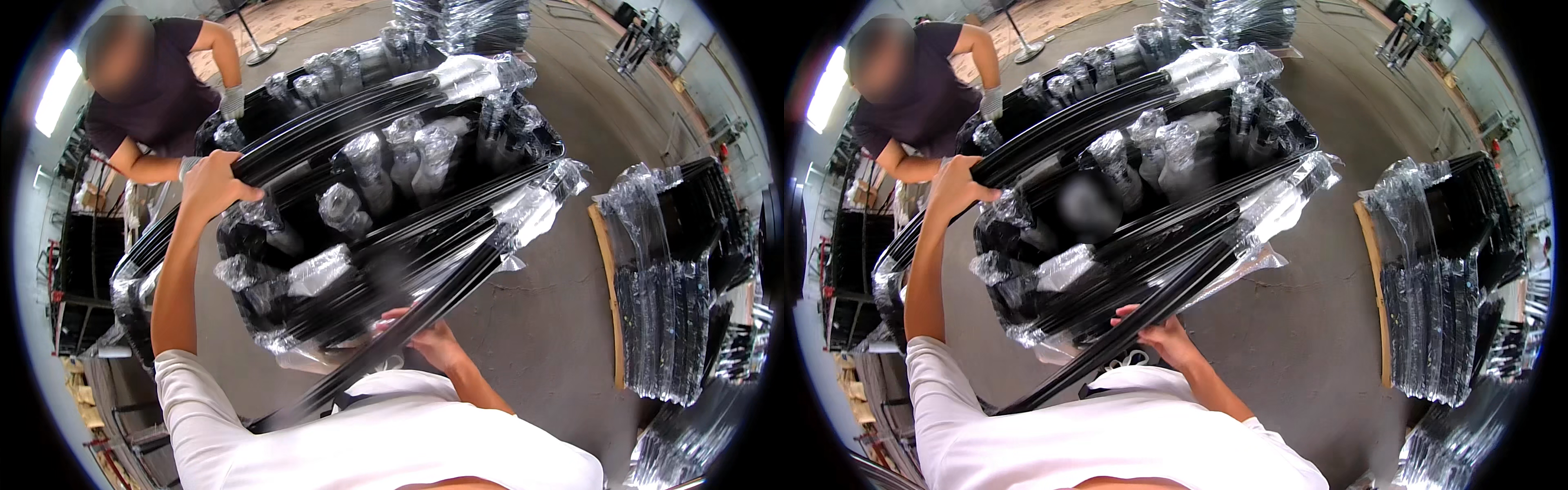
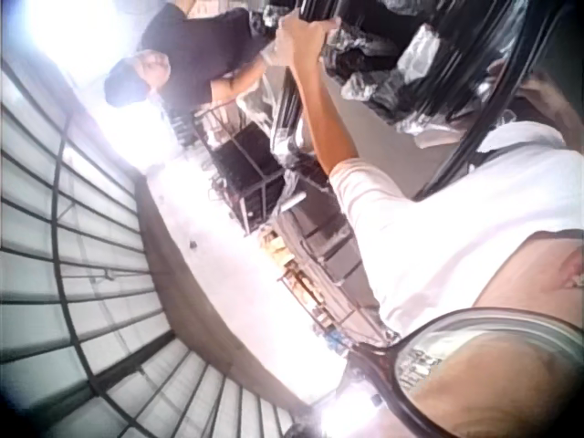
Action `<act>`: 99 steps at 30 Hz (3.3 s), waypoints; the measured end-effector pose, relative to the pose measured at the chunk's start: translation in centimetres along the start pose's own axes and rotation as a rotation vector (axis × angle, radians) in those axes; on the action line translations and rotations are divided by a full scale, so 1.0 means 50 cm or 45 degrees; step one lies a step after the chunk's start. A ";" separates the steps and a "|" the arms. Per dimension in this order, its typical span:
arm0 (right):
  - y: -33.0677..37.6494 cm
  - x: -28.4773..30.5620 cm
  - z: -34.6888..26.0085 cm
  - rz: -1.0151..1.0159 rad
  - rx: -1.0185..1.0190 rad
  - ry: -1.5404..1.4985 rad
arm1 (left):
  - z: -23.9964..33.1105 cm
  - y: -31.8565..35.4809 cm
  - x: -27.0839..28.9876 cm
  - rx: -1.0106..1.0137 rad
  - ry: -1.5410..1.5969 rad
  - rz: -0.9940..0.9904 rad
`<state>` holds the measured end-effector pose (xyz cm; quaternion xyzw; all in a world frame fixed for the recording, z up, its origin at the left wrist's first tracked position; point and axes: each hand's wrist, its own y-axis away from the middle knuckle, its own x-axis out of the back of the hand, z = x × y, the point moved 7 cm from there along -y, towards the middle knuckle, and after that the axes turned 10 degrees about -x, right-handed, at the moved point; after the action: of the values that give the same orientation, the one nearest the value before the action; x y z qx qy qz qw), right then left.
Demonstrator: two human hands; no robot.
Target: The person carries stacks of black metal frames wrapped in plastic and places them onto a pallet. They then retrieve a roll of clear plastic wrap and begin wrapping a stack of metal frames, rotating the stack to secure the plastic around the items.
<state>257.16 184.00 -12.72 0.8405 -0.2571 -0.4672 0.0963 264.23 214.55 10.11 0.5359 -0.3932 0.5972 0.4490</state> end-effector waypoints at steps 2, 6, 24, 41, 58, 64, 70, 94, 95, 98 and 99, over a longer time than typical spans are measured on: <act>-0.031 0.008 -0.025 0.042 0.110 0.018 | -0.029 -0.065 -0.039 -0.051 0.042 0.039; -0.095 0.017 -0.051 0.196 0.196 -0.084 | -0.088 -0.191 -0.125 -0.104 0.150 -0.016; -0.220 0.009 -0.052 0.462 0.185 -0.175 | -0.204 -0.386 -0.355 -0.154 0.313 -0.180; -0.205 0.055 -0.069 0.248 -0.034 0.073 | 0.016 0.238 -0.299 -0.344 0.200 0.121; -0.143 0.155 -0.186 0.274 0.292 0.131 | -0.449 0.465 -0.426 1.091 1.345 0.463; -0.120 0.186 -0.178 0.304 0.228 0.300 | -0.357 0.547 -0.431 1.032 1.485 0.658; -0.098 0.250 -0.166 0.491 0.214 0.231 | -0.324 0.560 -0.470 1.008 1.527 0.888; 0.655 -0.193 -0.393 0.063 1.907 1.428 | 0.543 0.239 -0.321 -0.594 0.652 0.625; 0.693 -0.176 -0.407 -0.105 1.976 1.432 | 0.596 0.205 -0.330 -0.632 0.657 0.642; 0.770 -0.102 -0.473 -0.087 1.788 1.546 | 0.707 0.094 -0.378 -0.602 0.607 0.629; 0.784 -0.083 -0.500 0.028 1.672 1.532 | 0.731 0.063 -0.389 -0.542 0.503 0.607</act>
<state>262.82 150.91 19.75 0.8266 -0.3870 0.2959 -0.2817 272.15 176.64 -4.93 0.1984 -0.5281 0.6817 0.4659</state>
